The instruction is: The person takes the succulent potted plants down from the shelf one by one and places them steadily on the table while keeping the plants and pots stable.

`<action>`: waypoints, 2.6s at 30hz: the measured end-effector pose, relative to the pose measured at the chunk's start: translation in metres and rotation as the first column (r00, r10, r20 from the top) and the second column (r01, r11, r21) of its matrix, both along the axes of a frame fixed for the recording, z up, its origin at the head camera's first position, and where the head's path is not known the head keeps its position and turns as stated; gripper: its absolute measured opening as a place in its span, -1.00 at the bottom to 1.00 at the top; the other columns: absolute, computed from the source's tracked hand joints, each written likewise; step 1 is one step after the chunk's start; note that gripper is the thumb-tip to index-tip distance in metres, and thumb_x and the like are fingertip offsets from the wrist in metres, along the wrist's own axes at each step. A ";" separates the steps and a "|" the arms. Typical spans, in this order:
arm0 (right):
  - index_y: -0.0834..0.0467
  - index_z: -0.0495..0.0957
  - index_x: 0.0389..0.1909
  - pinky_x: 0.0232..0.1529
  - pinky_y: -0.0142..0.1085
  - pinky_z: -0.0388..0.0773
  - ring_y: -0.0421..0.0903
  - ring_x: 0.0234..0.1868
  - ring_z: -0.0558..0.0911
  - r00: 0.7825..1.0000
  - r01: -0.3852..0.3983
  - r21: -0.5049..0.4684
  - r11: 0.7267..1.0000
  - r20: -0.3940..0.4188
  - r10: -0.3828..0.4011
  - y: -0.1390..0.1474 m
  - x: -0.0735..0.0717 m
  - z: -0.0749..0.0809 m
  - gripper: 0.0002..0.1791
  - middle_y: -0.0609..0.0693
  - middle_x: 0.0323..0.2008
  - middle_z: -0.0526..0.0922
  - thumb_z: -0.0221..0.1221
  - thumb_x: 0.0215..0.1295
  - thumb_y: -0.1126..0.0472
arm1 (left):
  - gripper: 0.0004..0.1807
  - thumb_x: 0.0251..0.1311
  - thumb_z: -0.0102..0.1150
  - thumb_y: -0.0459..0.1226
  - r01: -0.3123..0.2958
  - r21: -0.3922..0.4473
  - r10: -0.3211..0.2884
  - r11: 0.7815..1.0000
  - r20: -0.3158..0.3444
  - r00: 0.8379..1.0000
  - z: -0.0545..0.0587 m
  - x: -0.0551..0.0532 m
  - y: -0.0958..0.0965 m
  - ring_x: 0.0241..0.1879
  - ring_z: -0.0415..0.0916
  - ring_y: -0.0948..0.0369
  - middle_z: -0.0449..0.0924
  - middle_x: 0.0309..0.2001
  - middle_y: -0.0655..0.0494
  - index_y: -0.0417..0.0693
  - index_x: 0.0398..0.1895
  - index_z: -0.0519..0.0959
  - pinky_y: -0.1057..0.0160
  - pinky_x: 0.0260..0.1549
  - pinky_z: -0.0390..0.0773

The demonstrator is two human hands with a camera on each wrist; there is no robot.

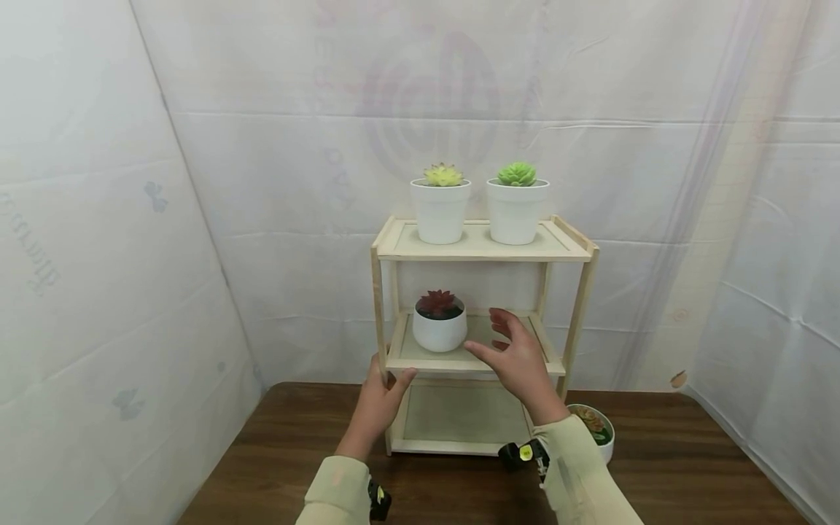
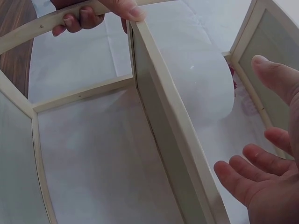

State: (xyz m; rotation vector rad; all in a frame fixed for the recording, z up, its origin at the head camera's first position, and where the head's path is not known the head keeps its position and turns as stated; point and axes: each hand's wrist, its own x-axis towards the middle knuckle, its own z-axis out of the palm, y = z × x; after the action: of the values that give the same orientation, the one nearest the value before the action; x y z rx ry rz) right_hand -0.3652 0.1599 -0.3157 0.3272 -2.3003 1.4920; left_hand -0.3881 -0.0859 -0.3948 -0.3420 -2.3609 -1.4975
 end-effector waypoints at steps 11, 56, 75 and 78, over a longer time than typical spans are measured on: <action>0.11 0.24 0.39 0.21 -0.02 0.49 0.11 0.35 0.39 1.000 0.011 0.022 1.000 -0.001 -0.011 -0.007 -0.007 0.000 -0.10 0.09 0.36 0.36 0.42 0.07 -0.06 | -0.16 0.24 0.11 0.19 -0.007 -0.002 0.007 1.000 -0.005 1.000 -0.001 0.000 0.001 -0.02 0.49 0.05 0.47 0.17 -0.13 0.02 0.44 0.09 0.03 -0.07 0.55; 0.11 0.15 0.45 0.23 -0.01 0.47 0.13 0.37 0.37 0.999 -0.022 0.060 0.998 0.043 0.020 -0.027 -0.027 0.005 0.05 0.12 0.40 0.31 0.42 0.00 -0.19 | -0.19 0.26 0.10 0.17 0.010 -0.007 -0.011 1.000 -0.015 1.000 -0.004 0.000 -0.001 -0.17 0.46 0.15 0.50 0.10 -0.10 0.03 0.45 0.08 0.20 -0.21 0.52; 0.10 0.07 0.49 0.27 0.04 0.42 0.18 0.39 0.34 0.996 -0.032 0.125 0.992 0.082 0.022 -0.030 -0.041 0.008 0.15 0.19 0.41 0.28 0.39 -0.03 -0.28 | -0.21 0.28 0.10 0.14 0.026 0.002 -0.026 1.000 -0.032 0.999 -0.002 0.000 -0.001 -0.09 0.45 0.13 0.45 0.17 -0.10 0.01 0.43 0.08 0.16 -0.13 0.51; 0.10 0.04 0.50 0.27 0.06 0.40 0.19 0.38 0.34 0.995 -0.030 0.146 0.989 0.100 0.015 -0.031 -0.042 0.009 0.18 0.22 0.40 0.29 0.39 -0.04 -0.30 | -0.21 0.28 0.10 0.14 0.022 -0.003 -0.022 1.000 -0.032 0.999 -0.002 -0.001 -0.001 -0.06 0.45 0.13 0.44 0.19 -0.11 0.01 0.44 0.08 0.15 -0.10 0.52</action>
State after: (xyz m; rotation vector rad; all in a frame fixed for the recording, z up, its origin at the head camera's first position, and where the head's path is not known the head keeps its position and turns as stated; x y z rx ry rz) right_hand -0.4076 0.1287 -0.3071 0.3277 -2.4998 1.3798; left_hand -0.3887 -0.0868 -0.3966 -0.3909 -2.3420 -1.4882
